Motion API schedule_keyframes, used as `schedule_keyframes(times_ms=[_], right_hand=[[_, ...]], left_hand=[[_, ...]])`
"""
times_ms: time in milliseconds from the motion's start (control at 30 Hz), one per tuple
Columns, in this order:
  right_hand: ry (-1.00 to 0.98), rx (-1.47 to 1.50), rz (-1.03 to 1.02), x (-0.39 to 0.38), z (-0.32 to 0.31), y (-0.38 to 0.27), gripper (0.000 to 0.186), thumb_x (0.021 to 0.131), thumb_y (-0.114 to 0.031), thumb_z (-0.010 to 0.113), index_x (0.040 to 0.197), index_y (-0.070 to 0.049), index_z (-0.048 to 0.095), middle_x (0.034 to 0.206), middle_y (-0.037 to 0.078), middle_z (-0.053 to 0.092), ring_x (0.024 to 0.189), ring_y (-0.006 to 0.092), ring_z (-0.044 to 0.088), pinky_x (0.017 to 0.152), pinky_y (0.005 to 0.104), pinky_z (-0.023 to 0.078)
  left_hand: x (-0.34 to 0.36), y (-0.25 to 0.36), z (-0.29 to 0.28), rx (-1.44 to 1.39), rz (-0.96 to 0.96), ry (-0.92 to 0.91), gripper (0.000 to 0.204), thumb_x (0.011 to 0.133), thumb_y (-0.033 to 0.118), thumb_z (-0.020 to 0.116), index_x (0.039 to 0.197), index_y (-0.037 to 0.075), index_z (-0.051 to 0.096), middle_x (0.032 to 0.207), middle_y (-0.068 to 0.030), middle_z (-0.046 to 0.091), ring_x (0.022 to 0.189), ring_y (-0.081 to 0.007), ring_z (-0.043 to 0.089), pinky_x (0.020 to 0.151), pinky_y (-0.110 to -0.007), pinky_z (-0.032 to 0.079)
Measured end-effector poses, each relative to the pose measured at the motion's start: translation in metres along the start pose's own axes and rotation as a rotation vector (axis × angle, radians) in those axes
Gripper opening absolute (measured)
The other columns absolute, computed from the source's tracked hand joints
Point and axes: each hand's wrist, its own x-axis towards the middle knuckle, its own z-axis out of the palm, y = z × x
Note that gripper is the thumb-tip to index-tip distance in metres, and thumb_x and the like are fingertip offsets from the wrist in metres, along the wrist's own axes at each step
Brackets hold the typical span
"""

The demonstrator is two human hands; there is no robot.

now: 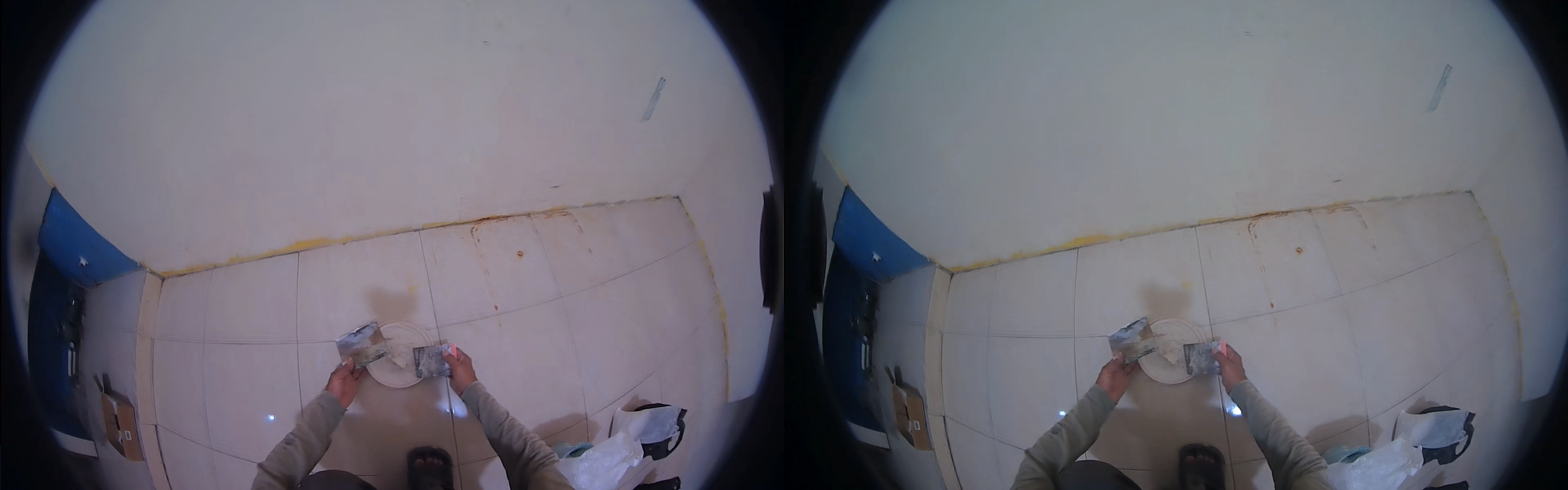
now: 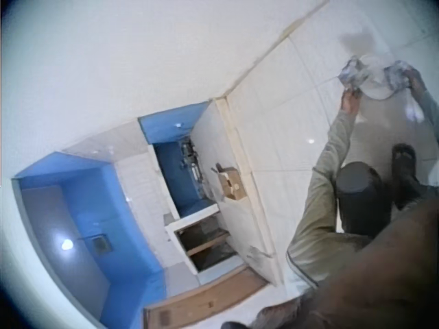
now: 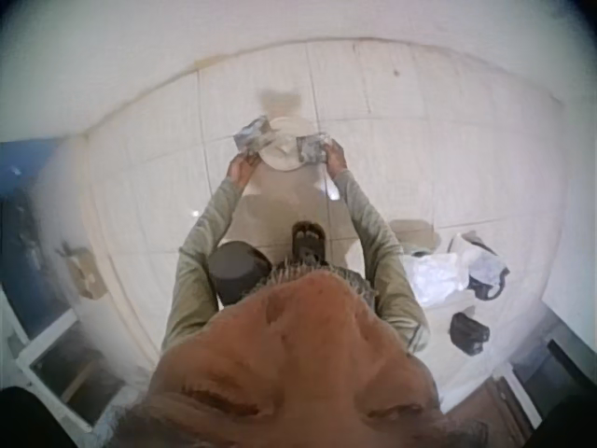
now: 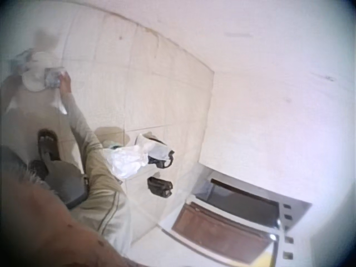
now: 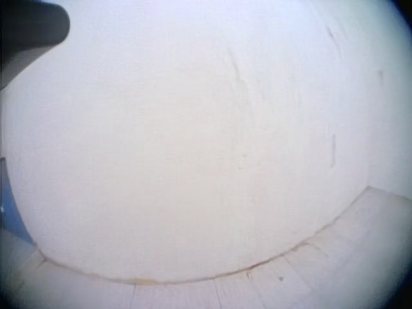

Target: The person applies white plaster to a wall using a putty knife and a hawk. They repeatedly scoop plaster from a bucket, transfer it to the hawk, and smooth it onto the wall surface to cover imperfections.

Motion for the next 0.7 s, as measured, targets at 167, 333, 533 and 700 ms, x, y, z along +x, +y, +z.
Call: schedule_keyframes(times_ms=[167,333,533,700], right_hand=[[0.089,-0.192,-0.139,0.034,-0.002,-0.014,0.024,0.095,-0.018,0.054,0.111,-0.001,0.058,0.100,0.005,0.064,0.089,0.0144,0.060,0.083,0.0293,0.047],[0.330,0.044,-0.043,0.020,0.034,-0.104,0.027,0.095,-0.020,0.053,0.115,-0.002,0.055,0.101,0.006,0.063,0.093,0.0215,0.065,0.073,0.0406,0.059],[0.140,0.207,-0.473,0.000,0.039,-0.292,0.033,0.089,-0.005,0.058,0.120,-0.003,0.050,0.114,0.010,0.061,0.100,0.0246,0.064,0.071,0.0453,0.061],[0.182,-0.251,-1.024,-0.038,0.134,-0.470,0.036,0.091,-0.008,0.057,0.126,-0.002,0.056,0.108,0.008,0.065,0.094,0.0146,0.063,0.075,0.0314,0.055]], left_hand=[[0.025,0.018,0.026,0.170,-0.072,-0.013,0.034,0.095,0.022,0.056,0.125,0.005,0.050,0.126,-0.0082,0.056,0.121,-0.0254,0.050,0.109,-0.046,0.035],[0.029,0.073,0.021,0.153,0.103,-0.012,0.030,0.096,0.019,0.057,0.121,0.004,0.052,0.121,-0.0097,0.059,0.114,-0.0250,0.055,0.105,-0.045,0.040],[0.005,0.208,0.131,0.406,0.528,-0.053,0.022,0.097,0.021,0.056,0.106,0.001,0.061,0.101,-0.0076,0.066,0.091,-0.0188,0.063,0.085,-0.037,0.050],[-0.004,0.349,0.264,0.823,0.999,-0.090,0.031,0.098,0.028,0.053,0.098,-0.001,0.064,0.087,-0.0047,0.066,0.082,-0.0138,0.059,0.077,-0.031,0.047]])
